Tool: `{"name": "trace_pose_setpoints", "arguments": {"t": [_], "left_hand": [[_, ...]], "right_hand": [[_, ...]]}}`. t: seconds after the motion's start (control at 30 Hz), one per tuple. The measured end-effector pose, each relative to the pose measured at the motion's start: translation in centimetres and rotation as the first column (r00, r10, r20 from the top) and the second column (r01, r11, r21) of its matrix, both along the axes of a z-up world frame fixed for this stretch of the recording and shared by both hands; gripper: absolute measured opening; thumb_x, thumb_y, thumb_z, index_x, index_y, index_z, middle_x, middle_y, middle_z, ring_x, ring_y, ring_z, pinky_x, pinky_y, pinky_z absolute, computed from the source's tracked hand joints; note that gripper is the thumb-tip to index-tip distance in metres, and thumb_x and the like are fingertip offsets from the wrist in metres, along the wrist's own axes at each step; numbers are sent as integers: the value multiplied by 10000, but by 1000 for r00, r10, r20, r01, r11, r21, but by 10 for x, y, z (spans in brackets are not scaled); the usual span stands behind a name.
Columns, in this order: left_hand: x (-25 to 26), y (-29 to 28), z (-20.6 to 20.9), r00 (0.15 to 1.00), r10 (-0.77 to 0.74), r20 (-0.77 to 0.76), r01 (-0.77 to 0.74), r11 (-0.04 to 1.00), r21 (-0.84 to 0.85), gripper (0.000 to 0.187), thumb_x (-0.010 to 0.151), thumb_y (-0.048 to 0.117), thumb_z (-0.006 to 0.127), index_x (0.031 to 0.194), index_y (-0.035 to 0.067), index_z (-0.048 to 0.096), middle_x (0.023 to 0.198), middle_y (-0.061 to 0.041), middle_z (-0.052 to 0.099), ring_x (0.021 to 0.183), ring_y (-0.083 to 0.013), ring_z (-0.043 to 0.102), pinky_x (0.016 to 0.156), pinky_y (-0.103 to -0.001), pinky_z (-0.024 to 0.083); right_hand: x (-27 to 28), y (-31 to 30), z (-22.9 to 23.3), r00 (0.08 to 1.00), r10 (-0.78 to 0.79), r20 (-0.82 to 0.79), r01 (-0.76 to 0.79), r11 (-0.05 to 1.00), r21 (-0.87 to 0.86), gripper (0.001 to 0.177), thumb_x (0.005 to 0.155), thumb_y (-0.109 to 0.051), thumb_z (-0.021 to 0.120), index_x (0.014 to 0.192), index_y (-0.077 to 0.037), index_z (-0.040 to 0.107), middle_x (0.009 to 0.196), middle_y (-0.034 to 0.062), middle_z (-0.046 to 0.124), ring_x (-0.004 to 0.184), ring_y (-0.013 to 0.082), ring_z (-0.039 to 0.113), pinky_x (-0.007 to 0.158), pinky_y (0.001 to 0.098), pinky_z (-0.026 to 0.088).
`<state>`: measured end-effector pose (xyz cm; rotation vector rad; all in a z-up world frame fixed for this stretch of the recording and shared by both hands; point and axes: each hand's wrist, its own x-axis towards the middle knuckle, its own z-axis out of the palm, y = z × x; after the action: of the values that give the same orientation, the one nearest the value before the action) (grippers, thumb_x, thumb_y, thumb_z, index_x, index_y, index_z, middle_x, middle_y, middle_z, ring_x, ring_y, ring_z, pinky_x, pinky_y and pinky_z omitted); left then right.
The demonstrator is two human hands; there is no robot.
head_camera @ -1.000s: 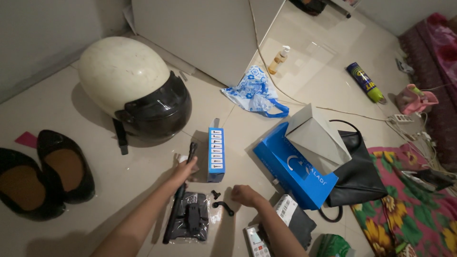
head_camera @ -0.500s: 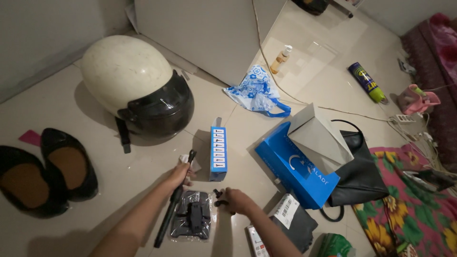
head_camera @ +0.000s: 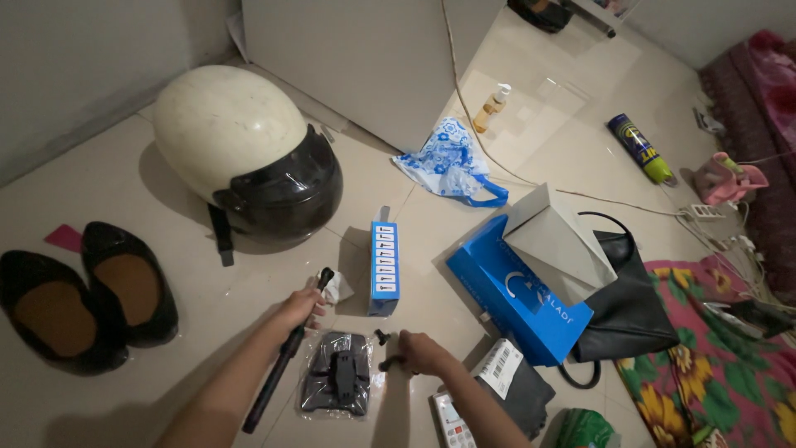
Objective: Assembling a 2-in-1 phone holder from its packaging.
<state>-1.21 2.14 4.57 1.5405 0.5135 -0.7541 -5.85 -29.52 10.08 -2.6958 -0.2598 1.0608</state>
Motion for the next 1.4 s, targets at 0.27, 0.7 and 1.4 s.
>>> {"name": "trace_pose_setpoints", "arguments": {"t": [0.27, 0.7, 1.4], "left_hand": [[-5, -1, 29, 1000, 18, -19, -20, 988, -153, 423, 1079, 403, 375, 1146, 92, 653, 860, -85, 618, 659, -170, 587, 565, -321, 497], [-13, 0, 62, 1000, 19, 9, -16, 955, -297, 389, 1081, 380, 412, 1133, 65, 636, 846, -29, 557, 732, -161, 588, 657, -285, 563], [-28, 1, 96, 985, -174, -5, 169, 958, -231, 569, 997, 601, 345, 1307, 185, 580, 1032, -93, 618, 1069, -269, 677, 890, -532, 581]], "right_hand": [[9, -8, -8, 995, 2, -99, 14, 986, 167, 245, 946, -223, 683, 1181, -198, 746, 1114, 59, 744, 995, 218, 711, 926, 380, 568], [9, -10, 43, 865, -187, -466, 460, 668, 585, 181, 930, -295, 748, 1002, -129, 744, 885, 22, 710, 784, 114, 655, 720, 265, 530], [11, -9, 39, 872, -239, -428, 445, 751, 487, 317, 937, -286, 700, 1238, -189, 680, 945, 45, 683, 864, 141, 639, 816, 325, 526]]}}
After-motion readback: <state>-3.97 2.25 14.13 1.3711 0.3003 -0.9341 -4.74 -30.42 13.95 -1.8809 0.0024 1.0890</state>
